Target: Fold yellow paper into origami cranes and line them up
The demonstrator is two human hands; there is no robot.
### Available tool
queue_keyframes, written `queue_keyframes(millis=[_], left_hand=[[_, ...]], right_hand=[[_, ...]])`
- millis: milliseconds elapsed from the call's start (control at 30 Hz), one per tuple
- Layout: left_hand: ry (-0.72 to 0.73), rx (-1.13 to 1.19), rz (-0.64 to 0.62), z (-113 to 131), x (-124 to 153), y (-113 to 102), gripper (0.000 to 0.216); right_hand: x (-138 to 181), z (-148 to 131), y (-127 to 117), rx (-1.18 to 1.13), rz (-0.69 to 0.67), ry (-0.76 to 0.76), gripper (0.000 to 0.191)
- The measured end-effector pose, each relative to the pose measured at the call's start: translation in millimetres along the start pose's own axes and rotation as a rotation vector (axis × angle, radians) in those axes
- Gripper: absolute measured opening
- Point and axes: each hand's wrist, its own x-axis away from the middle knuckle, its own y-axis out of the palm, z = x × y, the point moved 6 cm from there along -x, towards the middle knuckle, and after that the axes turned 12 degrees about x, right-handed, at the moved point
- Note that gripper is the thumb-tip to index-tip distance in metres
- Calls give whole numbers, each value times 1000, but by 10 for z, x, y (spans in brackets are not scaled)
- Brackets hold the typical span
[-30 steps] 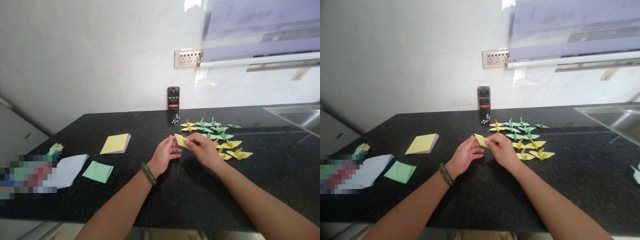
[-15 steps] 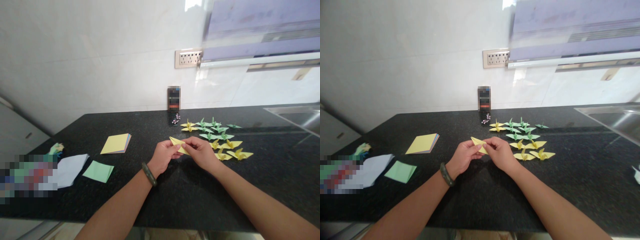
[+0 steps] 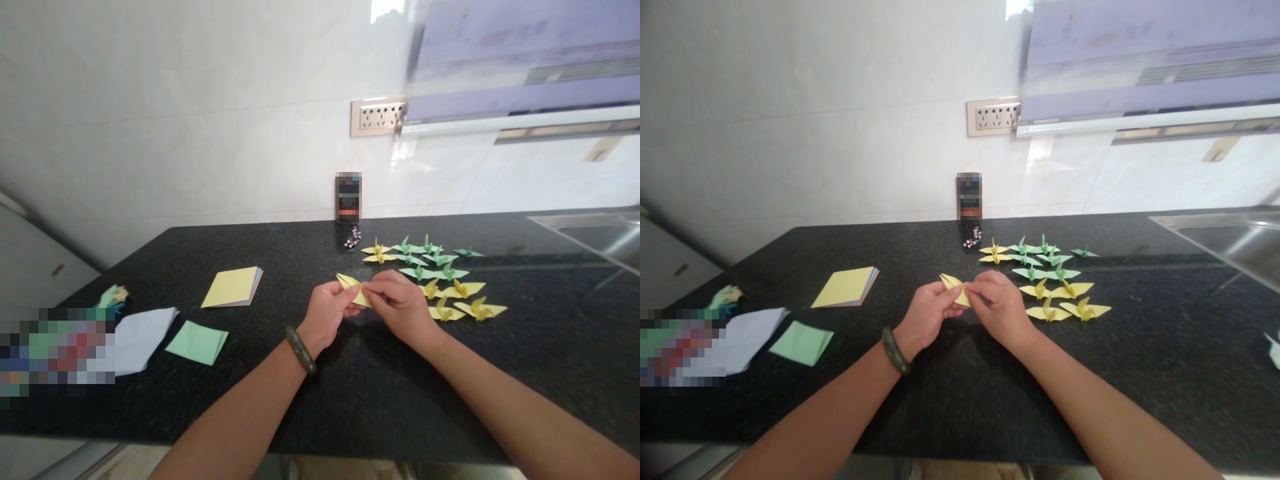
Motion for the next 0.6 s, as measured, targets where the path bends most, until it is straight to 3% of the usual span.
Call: queue_keyframes(millis=[200,433,600], left_hand=[[8,41,0,8,-4,-8,22],[66,-118,-34,52,7,24,18],[139,-228,-49,65,-4,19,15]], right_hand=[[-4,-72,-15,92,-4,-186,18],[3,31,27,45,4,63,14],[-2,15,50,137,-37,-25,14]])
